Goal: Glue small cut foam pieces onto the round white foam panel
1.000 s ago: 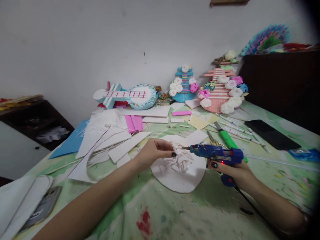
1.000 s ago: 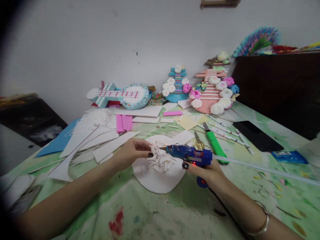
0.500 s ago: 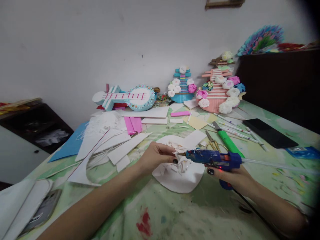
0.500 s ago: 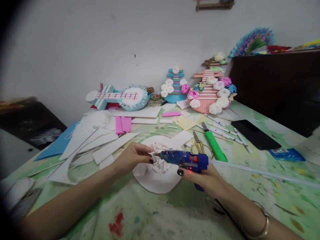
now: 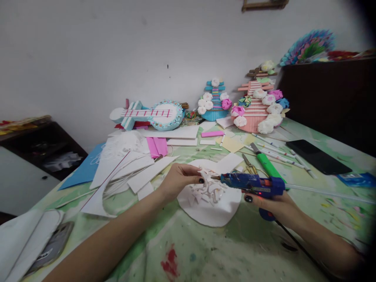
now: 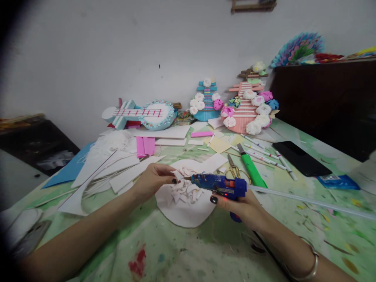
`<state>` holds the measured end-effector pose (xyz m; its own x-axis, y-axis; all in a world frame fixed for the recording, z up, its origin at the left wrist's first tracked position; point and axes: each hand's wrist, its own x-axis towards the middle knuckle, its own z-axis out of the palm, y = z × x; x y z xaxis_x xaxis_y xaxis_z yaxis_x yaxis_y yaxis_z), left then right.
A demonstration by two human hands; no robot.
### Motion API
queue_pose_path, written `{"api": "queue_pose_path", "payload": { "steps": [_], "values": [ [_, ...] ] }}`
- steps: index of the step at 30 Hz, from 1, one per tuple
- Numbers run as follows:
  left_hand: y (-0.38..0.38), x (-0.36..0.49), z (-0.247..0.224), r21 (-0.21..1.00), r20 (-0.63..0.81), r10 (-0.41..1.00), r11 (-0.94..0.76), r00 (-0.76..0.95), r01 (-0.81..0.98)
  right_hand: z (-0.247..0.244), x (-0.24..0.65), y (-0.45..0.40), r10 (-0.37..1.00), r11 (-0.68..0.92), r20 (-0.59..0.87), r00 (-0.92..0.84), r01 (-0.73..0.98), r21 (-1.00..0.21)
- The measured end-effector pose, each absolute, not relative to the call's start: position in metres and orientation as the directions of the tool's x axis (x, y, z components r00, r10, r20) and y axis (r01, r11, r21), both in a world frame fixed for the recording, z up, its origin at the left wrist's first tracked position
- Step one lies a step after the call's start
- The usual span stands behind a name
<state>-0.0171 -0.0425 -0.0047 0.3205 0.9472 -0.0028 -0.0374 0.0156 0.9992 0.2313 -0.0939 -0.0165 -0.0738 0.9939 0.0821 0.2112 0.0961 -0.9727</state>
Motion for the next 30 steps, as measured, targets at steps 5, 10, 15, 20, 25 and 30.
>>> {"api": "queue_pose_path", "payload": {
  "steps": [5,10,15,20,25,30],
  "values": [
    [-0.038,-0.027,0.003,0.844,0.119,0.94,-0.266,0.32,0.465,-0.013,0.235,-0.088,0.999,0.044,0.044,-0.01,0.06,-0.997],
    [-0.039,-0.027,-0.006,0.554,0.263,0.84,-0.534,0.474,0.639,-0.015,0.24,-0.085,0.997,0.07,0.069,-0.024,0.049,-0.996],
    [-0.039,-0.023,-0.023,0.255,0.397,0.65,-0.756,0.648,0.603,-0.017,0.24,-0.085,0.997,0.069,0.067,-0.029,0.055,-0.996],
    [-0.038,-0.023,-0.03,0.224,0.458,0.592,-0.799,0.664,0.558,-0.014,0.239,-0.086,0.997,0.073,0.07,-0.041,0.071,-0.995],
    [-0.039,-0.021,-0.032,0.201,0.486,0.525,-0.845,0.699,0.495,-0.015,0.24,-0.085,0.994,0.106,0.102,-0.036,0.119,-0.987],
    [-0.047,-0.019,-0.024,0.191,0.412,0.61,-0.785,0.677,0.59,-0.014,0.239,-0.086,0.998,0.065,0.065,-0.008,0.121,-0.991]
  ]
}}
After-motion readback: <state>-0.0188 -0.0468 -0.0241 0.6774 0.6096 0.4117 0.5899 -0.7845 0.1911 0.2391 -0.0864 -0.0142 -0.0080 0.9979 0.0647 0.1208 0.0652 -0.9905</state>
